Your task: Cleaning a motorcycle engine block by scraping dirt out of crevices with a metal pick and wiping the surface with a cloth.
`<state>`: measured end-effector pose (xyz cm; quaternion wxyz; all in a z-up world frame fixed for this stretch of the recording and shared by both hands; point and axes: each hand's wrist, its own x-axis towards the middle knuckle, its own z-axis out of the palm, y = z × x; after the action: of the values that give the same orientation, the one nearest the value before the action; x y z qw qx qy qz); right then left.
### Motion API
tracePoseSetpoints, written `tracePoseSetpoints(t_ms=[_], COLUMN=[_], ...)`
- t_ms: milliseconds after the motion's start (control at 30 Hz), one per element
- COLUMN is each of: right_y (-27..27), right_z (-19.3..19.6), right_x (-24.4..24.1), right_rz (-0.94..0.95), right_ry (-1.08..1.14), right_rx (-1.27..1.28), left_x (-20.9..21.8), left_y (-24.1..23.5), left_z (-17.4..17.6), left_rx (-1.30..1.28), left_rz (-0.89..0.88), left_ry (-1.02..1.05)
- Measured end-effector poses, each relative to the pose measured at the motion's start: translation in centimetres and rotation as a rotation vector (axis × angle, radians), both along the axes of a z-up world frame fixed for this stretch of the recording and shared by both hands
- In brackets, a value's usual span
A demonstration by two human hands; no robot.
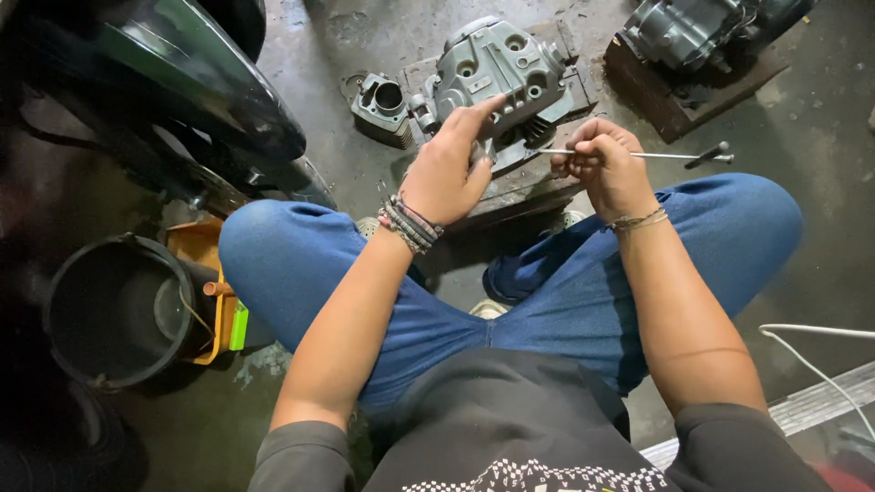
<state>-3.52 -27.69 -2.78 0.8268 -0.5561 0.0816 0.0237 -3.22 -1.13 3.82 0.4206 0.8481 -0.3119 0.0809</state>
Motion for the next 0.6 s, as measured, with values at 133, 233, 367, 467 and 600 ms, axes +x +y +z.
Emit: tracePoseSetpoints(t_ms=[133, 233, 367, 467, 600], right_y=[0.3, 1.0, 1.4, 1.6, 1.7], right_z=[-0.5, -0.7, -1.4, -1.3, -0.6], right_x=[-0.2, -0.4, -0.7, -0.8, -0.7], right_rz=[0.043, 0.072, 0.171, 0.185, 0.187], right_ry=[0.001, -0.020, -0.020, -0.027, -0.003], right_rx=[0.032, 0.046, 0.033, 0.020, 0.018], left_x=[-0.5, -0.7, -1.0, -0.9, -1.0], left_y=[-0.4, -1.1, -2.0, -2.0, -1.8], left_z=[0.3, -0.5, -1.1, -1.0, -0.3], left_rx=[0.014, 0.024, 0.129, 0.146, 0.108], left_rz=[-0.023, -0.139, -0.156, -0.144, -0.120], left_ry=[-0.042, -0.052, -0.037, -0.027, 0.024])
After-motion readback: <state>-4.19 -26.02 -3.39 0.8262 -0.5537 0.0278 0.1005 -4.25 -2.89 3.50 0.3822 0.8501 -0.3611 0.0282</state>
